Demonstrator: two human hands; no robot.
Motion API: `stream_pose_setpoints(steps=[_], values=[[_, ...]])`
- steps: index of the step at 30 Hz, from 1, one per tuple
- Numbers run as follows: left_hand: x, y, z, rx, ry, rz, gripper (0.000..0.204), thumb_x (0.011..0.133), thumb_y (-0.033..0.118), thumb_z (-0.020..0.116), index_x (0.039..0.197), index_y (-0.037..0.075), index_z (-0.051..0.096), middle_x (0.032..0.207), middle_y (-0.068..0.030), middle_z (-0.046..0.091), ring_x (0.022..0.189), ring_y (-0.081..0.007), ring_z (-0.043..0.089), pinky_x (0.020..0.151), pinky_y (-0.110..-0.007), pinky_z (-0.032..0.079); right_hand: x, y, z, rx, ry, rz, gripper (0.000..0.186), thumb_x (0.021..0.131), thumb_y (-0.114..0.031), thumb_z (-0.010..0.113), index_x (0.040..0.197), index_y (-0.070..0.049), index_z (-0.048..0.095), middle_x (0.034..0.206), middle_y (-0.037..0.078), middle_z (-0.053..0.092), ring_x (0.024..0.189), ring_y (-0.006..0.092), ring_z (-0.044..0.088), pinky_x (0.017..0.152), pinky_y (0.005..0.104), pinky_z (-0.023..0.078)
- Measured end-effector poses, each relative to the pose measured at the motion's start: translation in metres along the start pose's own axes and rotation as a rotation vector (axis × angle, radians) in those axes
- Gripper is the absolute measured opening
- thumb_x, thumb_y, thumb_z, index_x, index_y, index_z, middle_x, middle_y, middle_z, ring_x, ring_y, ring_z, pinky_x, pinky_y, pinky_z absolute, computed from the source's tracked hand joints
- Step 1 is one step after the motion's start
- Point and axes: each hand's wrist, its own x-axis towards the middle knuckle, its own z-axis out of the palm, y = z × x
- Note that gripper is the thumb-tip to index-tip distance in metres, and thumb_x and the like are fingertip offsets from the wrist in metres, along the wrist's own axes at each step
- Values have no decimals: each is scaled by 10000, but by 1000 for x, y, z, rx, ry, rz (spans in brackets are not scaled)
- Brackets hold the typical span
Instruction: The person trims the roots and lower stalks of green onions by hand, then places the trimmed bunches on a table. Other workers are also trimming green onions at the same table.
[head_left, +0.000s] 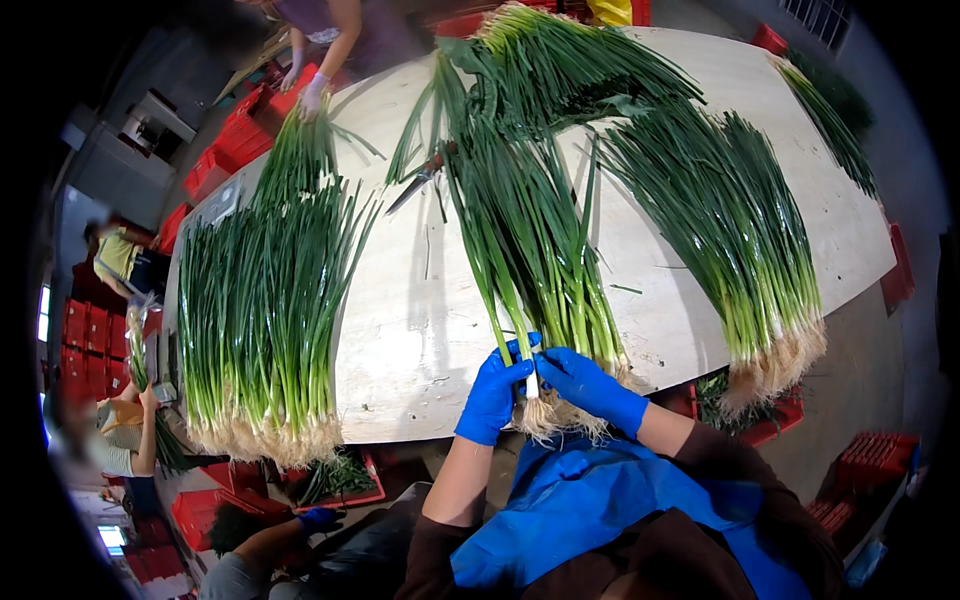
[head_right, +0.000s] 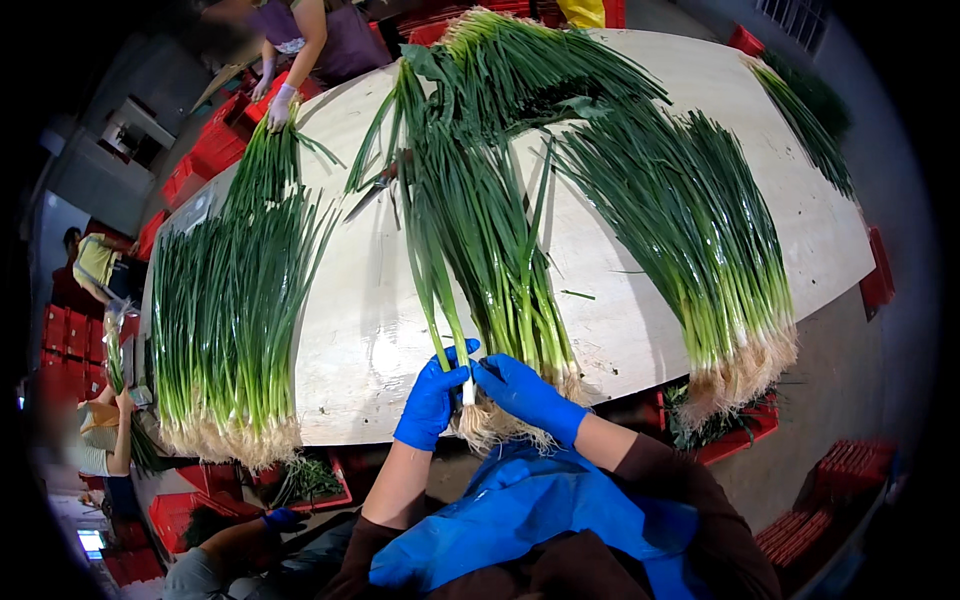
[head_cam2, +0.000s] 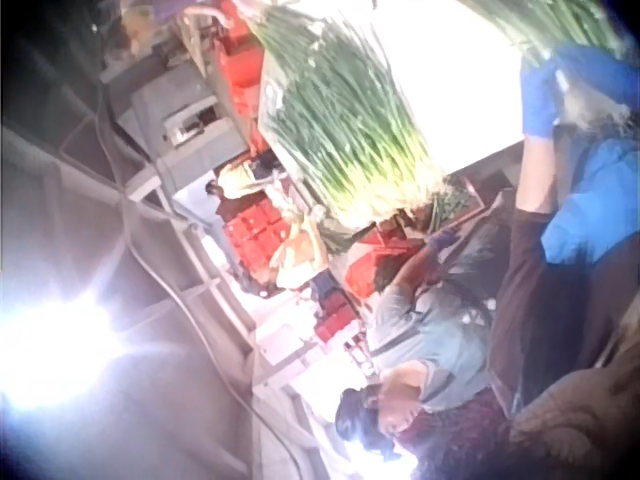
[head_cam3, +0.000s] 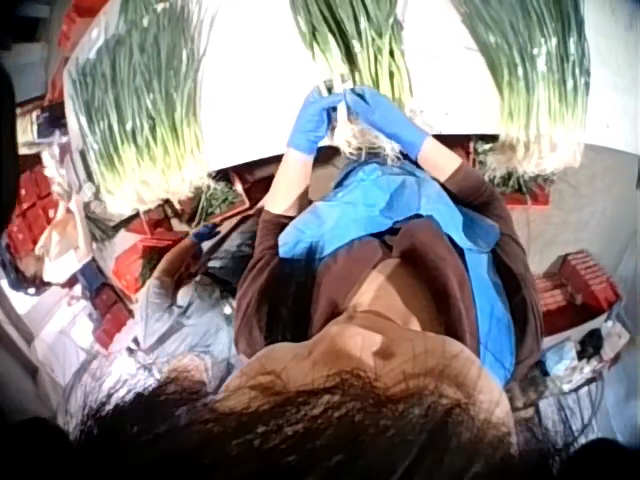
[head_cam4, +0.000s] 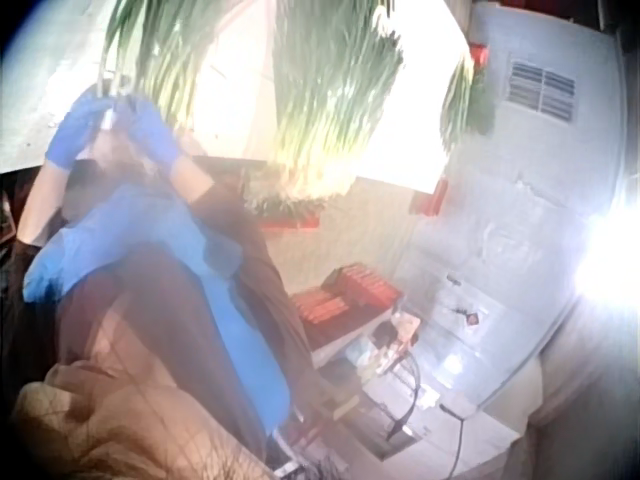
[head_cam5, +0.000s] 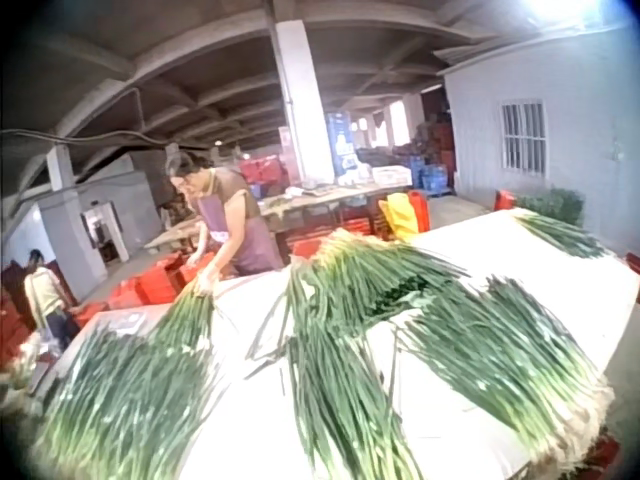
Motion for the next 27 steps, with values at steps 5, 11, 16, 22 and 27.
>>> stream_pose_setpoints(steps=[5,11,16,22,27], values=[[-9,11,-16,45,-25,17,509,787,52,622,1271,-12,479,946,-91,629,906,-175,610,822,-267,493,-9,-29,9,55,-9,78,346,950,-324,505,1080,-7,552,858,70,589,782,129,546,727,276,466],[-12,-36,-58,22,274,-3,323,886,112,570,1192,11,556,1003,-81,633,900,-162,606,793,-248,483,5,14,7,-37,-18,-10,363,923,-300,553,1123,2,528,966,114,604,870,169,580,797,306,472],[-22,-39,-77,17,385,-14,245,916,182,558,1095,27,620,844,-44,633,743,-113,582,652,-221,461,26,19,11,-116,-18,-57,347,905,-255,574,1114,19,534,998,130,617,899,183,589,808,308,471],[-53,-11,-63,165,335,113,424,982,359,416,1089,0,615,609,12,517,516,-54,432,478,-206,330,62,-51,20,129,-60,150,519,895,-440,555,1184,-17,476,981,53,577,818,162,631,631,264,479],[-74,0,-64,244,283,80,413,988,329,403,1100,-12,607,591,23,486,512,-44,402,473,-200,321,137,-78,29,246,4,100,563,864,-511,563,1134,-22,497,976,62,553,697,122,603,540,239,449]])
